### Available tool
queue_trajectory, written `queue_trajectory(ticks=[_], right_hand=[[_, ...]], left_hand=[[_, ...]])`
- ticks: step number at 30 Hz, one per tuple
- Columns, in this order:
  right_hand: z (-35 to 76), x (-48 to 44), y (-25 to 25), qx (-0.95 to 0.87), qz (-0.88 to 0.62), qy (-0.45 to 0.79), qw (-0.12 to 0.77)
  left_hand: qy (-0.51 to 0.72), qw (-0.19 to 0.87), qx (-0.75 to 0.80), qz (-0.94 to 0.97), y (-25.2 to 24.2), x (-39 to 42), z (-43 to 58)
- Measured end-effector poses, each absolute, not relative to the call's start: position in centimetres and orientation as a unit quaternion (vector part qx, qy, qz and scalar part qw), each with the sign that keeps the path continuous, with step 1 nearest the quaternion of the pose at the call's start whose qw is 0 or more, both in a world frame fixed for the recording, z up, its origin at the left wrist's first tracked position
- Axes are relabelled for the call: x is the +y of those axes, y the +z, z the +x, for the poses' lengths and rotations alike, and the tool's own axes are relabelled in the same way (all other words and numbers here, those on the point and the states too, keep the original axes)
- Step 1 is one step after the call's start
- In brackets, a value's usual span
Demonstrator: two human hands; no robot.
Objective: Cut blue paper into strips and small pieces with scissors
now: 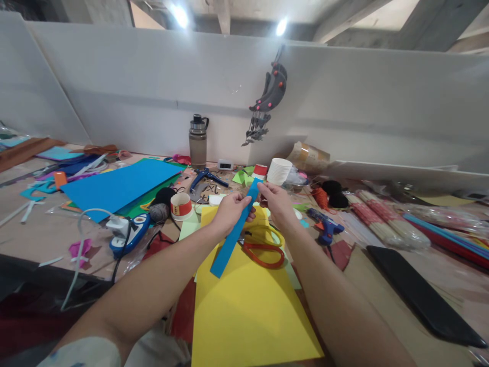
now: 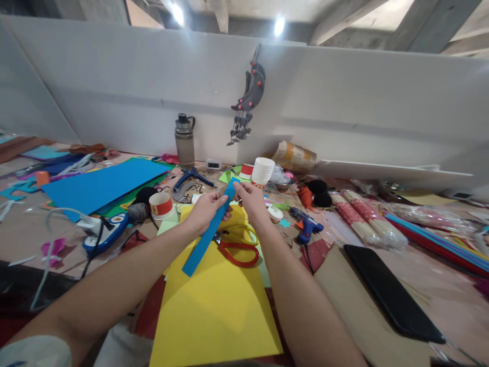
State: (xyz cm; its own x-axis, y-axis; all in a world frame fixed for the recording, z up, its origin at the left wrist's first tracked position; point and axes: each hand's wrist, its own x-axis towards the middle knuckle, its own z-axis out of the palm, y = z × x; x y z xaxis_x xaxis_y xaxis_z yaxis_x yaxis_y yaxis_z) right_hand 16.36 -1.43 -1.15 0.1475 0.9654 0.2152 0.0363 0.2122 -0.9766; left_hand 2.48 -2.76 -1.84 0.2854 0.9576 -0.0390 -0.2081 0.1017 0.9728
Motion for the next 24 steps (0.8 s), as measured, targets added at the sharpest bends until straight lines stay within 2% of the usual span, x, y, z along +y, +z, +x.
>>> queue_trajectory(ticks=[16, 24], right_hand=[[16.6, -1.2, -1.6, -0.503, -0.496, 0.399, 0.585], [17.5, -0.9, -1.9, -0.493, -0.513, 0.435, 0.552]], left_hand=[[0.446, 0.689, 0.342, 0.457, -1.4, -2.9, 2.5], [0.442, 0.727, 0.351, 0.391, -1.9, -4.2, 3.9]])
